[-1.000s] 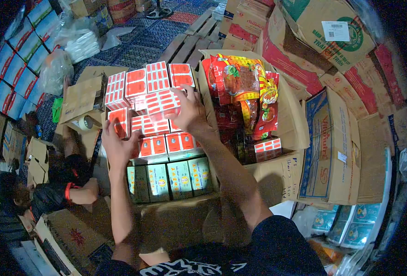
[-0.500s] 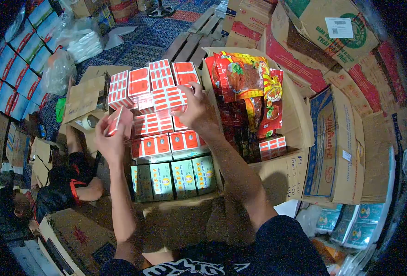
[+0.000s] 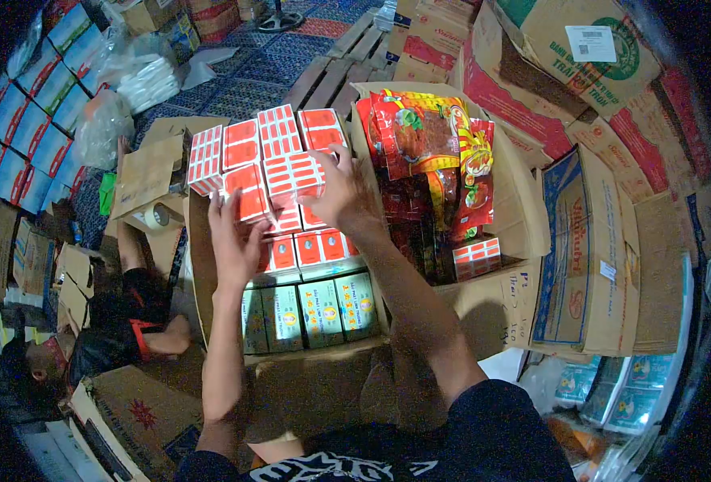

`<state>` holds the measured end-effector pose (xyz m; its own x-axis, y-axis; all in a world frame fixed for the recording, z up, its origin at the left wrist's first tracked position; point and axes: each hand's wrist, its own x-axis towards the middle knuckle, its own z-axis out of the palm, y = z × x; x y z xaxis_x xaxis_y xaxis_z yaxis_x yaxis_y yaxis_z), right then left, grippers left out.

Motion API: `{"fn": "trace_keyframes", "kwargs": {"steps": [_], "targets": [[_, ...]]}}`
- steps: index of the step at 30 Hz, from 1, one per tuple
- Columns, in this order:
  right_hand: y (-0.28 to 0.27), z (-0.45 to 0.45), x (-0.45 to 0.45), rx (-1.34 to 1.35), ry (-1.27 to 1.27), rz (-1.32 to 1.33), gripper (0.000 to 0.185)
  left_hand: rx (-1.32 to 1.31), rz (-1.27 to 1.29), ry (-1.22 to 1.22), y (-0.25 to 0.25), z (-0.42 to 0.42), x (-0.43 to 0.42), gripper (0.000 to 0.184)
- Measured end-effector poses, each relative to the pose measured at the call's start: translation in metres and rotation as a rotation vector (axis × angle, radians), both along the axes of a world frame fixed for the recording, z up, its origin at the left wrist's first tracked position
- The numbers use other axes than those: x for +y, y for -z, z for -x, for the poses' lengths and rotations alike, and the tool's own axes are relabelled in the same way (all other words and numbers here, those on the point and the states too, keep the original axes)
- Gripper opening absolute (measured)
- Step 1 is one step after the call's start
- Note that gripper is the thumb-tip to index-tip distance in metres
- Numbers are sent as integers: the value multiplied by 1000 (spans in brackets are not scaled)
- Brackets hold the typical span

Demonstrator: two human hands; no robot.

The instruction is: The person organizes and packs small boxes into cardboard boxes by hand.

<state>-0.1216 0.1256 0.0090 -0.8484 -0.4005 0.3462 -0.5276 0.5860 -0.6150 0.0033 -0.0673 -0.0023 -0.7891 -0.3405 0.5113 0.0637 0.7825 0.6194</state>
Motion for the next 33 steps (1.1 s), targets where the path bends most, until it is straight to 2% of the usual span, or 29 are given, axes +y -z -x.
{"fn": "trace_keyframes", "kwargs": {"steps": [5,6,9,14,17,18,21,22,25,26,29,30,32,33], "targets": [[-1,-2,-2,2,14,-55,82,-102,-222,67,1,-1,-5,74],[1,0,-3,-1,18,-57,82,-106,-224,70,3,2,-7,74],[3,-3,-1,-30,28,-61,82,-50,-432,197,18,8,-17,73],[0,2,2,-17,16,-100,84,-101,-312,119,18,6,-10,74],[3,7,3,-9,4,-90,87,71,21,33,-11,1,12,82],[4,9,4,-11,0,-66,89,66,20,43,-17,0,19,82],[11,16,7,27,-45,-80,92,18,260,102,-28,-12,37,98],[12,19,7,79,-95,-117,94,15,262,107,-22,-11,36,98],[13,25,6,101,-141,-110,96,-73,-78,-55,4,-2,25,112],[12,25,6,70,-141,-70,97,-72,-78,-34,4,0,24,112],[2,15,11,55,-73,-18,97,-168,-318,6,-2,2,28,117],[-4,9,12,72,-44,-3,97,-173,-319,38,4,5,25,117],[-14,6,23,95,6,8,96,-120,-162,-61,20,9,15,119],[-17,5,29,165,33,141,92,-120,-162,-41,20,9,13,119]]}}
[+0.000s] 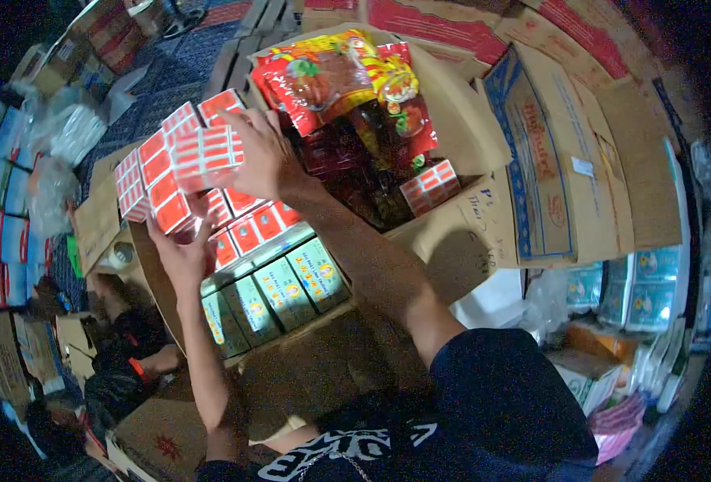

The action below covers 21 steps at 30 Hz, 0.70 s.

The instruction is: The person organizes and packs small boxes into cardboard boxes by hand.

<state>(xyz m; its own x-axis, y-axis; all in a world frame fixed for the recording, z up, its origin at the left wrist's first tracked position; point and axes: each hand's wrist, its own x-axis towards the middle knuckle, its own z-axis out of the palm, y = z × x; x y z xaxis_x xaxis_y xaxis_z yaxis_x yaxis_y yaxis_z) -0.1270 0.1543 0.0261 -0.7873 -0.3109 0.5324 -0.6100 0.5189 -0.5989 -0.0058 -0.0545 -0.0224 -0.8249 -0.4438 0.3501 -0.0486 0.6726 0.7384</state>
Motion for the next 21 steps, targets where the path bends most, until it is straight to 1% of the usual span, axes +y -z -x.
{"fn": "trace_keyframes", "kwargs": {"steps": [2,3,6,7,8,10,11,14,16,17,18,19,20,21], "targets": [[-6,0,6,148,29,270,85,-131,-78,-78,-4,0,-6,123],[-8,1,7,150,38,273,85,-197,-115,-123,-6,-1,-7,125],[-16,4,13,-84,5,921,75,-204,-129,-137,-7,-1,-5,125],[-17,6,16,-82,18,919,75,-209,-139,-145,-7,-1,-2,125],[-19,8,18,-125,-147,1211,69,-214,-141,-135,-4,1,0,125],[-24,15,21,-209,-517,1780,60,-108,-74,-184,6,4,3,123],[-25,17,25,-208,-517,1780,60,-54,-38,-214,7,5,4,122],[11,28,55,-713,-777,2068,53,-31,-22,-209,3,9,9,121],[54,60,78,-737,-942,2420,52,-23,-5,-265,-3,7,8,120],[47,54,78,-794,-964,2424,52,-92,-10,-273,-7,7,9,118],[31,39,77,-858,-967,2487,51,-162,-18,-279,-12,5,8,116],[20,32,73,-917,-965,2548,51,-161,-12,-315,-14,5,5,116],[16,34,65,-955,-978,2545,51,-159,-44,-312,-17,5,4,114],[13,35,59,-961,-1057,2314,51,-157,-78,-302,-19,6,3,113]]}}
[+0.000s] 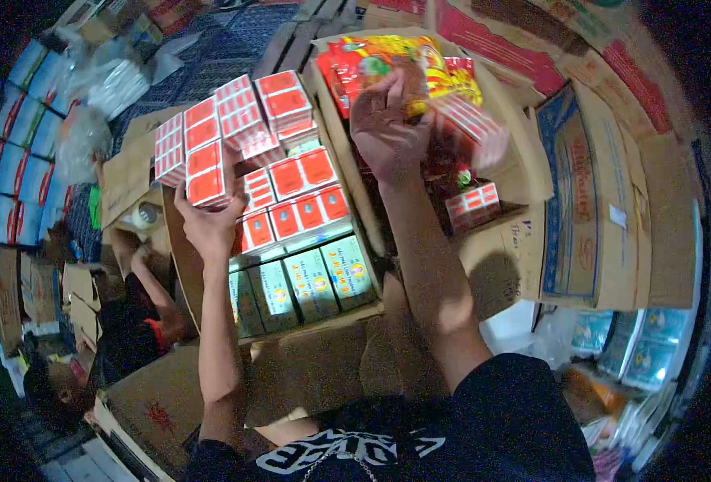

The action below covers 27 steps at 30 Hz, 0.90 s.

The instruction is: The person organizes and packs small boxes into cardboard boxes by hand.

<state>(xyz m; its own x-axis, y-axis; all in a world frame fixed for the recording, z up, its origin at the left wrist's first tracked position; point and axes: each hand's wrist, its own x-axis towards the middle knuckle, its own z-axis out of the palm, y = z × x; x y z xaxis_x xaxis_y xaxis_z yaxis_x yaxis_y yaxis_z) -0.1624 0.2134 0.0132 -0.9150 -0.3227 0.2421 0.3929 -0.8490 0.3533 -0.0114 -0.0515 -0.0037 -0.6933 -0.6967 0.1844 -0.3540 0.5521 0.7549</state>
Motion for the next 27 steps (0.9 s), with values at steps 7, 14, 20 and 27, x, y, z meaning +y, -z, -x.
{"fn": "trace_keyframes", "kwargs": {"steps": [7,14,20,27], "targets": [[-14,-27,-55,567,145,-1518,62,23,-26,8,-7,-7,-11,105],[35,-51,-102,1619,552,-2234,93,-94,-92,163,-12,-20,-2,104],[26,-49,-105,1684,328,-2363,111,68,-116,282,7,-18,-5,102],[19,-48,-107,1614,276,-2287,131,125,-153,222,4,-18,-12,97]]}}
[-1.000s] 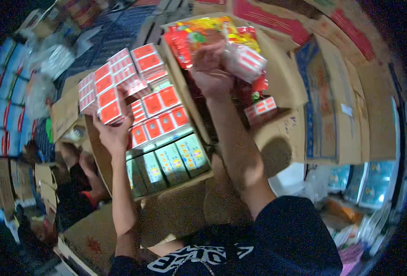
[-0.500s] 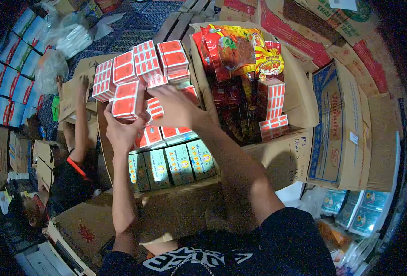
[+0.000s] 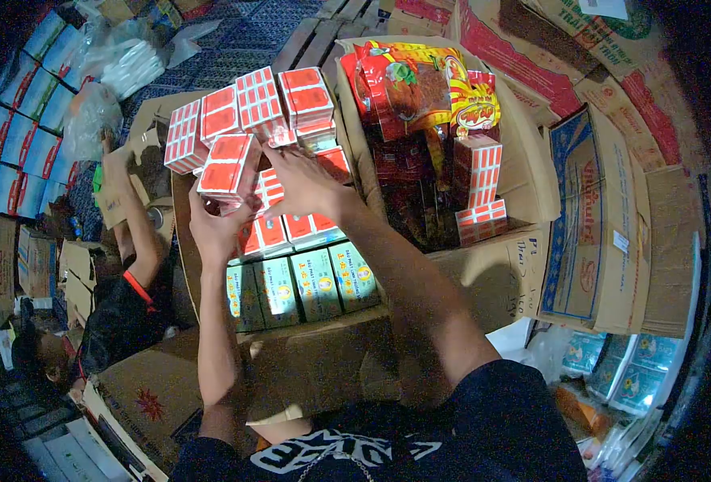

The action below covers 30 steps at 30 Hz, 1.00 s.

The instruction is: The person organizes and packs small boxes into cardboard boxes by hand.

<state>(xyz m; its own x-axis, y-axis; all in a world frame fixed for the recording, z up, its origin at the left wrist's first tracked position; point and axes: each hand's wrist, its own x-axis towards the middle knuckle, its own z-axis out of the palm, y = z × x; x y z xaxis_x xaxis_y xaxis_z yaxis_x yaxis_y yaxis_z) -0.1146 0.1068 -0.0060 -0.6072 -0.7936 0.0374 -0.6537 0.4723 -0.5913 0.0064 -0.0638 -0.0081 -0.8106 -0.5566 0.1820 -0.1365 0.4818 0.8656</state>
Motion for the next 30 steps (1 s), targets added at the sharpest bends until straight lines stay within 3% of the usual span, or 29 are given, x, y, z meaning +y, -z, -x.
{"fn": "trace_keyframes", "kwargs": {"steps": [7,10,13,19,22,25,28,30], "targets": [[0,-15,-11,-78,124,3,137,63,113,-9,-18,-11,15,95],[2,-18,-13,-95,173,56,137,273,231,-14,-28,-18,30,95],[-1,-19,-11,-137,207,137,133,286,183,20,-24,-18,29,97],[4,-8,-11,56,222,609,125,361,153,172,-16,-15,25,103],[0,-9,-6,148,240,738,123,476,314,198,-23,-12,37,108],[-14,-14,8,208,277,820,120,650,254,228,-28,-8,41,111],[-40,-28,30,422,324,880,98,755,135,246,-22,-3,40,111],[-34,-23,45,427,380,915,96,789,-5,233,-16,-2,32,109]]}}
